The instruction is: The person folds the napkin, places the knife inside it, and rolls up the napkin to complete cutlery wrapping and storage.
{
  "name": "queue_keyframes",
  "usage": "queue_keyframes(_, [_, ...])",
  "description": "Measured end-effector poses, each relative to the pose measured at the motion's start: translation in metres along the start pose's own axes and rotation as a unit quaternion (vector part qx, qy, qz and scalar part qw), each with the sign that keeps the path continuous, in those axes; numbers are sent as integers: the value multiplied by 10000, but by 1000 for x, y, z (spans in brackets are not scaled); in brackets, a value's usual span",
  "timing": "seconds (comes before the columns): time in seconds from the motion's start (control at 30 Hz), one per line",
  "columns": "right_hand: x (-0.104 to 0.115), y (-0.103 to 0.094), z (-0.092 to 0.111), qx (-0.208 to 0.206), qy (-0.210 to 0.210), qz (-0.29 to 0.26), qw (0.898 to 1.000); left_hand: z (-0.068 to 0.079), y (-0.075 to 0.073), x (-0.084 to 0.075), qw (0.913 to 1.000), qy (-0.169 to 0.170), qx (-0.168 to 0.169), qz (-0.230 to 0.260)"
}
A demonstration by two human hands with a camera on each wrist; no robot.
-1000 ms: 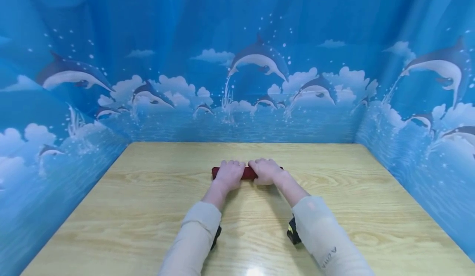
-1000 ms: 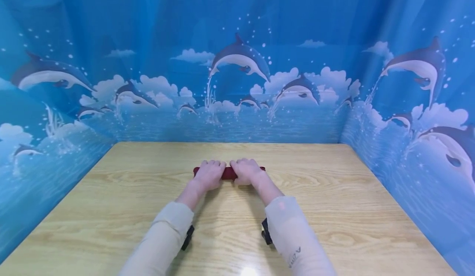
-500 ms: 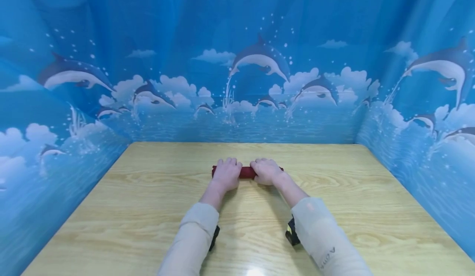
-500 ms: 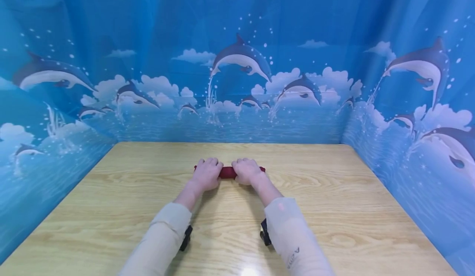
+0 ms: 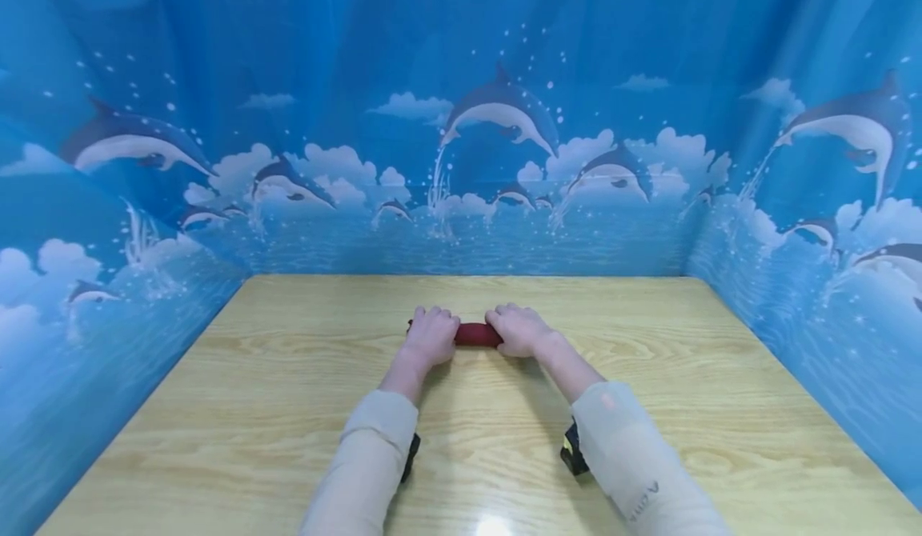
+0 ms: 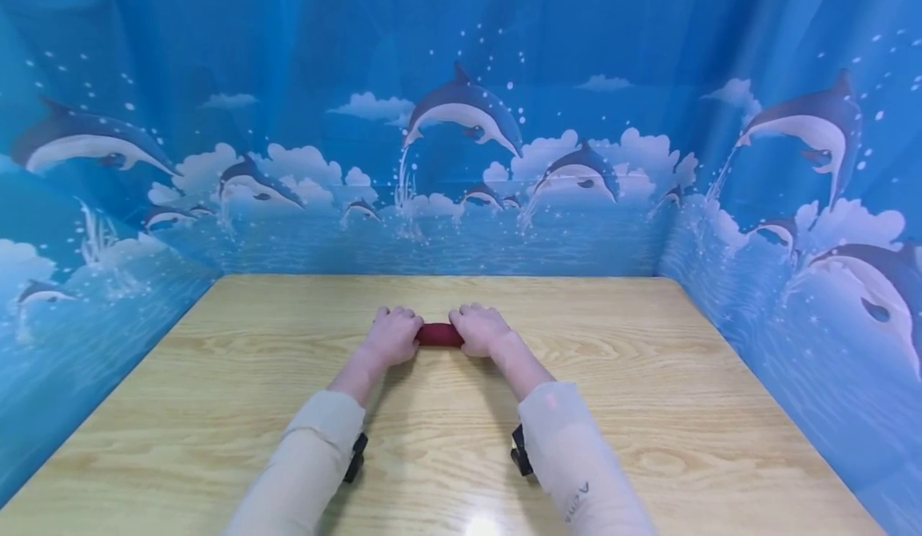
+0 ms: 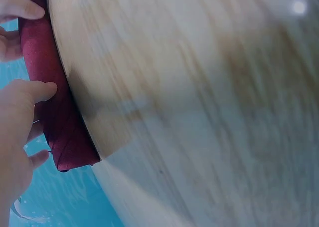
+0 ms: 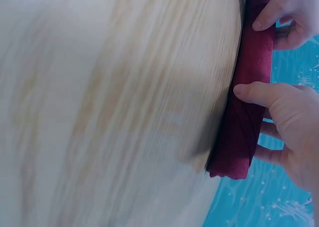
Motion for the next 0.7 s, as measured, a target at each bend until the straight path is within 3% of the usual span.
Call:
queue_keyframes(0.2, [-6, -2, 10, -25, 78, 371, 9993, -1, 0, 2, 10000, 36, -54, -55])
queue_keyframes(0.43, [-7, -2, 9, 25, 7, 333, 9994, 2, -3, 3, 9997, 213, -146, 17])
queue_keyframes(0.7, [-7, -3, 7, 14, -383, 19, 9993, 3, -9, 10, 9987, 472, -172, 126])
Point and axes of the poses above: each hand's wrist, its own z-axis away from the middle knuckle, its own y-axis out of the palm, x = y × z, the point moved 6 cm from there along -z, towards the middle knuckle, and after that the axes turned 15 degrees about z, right-handed, at the moved point
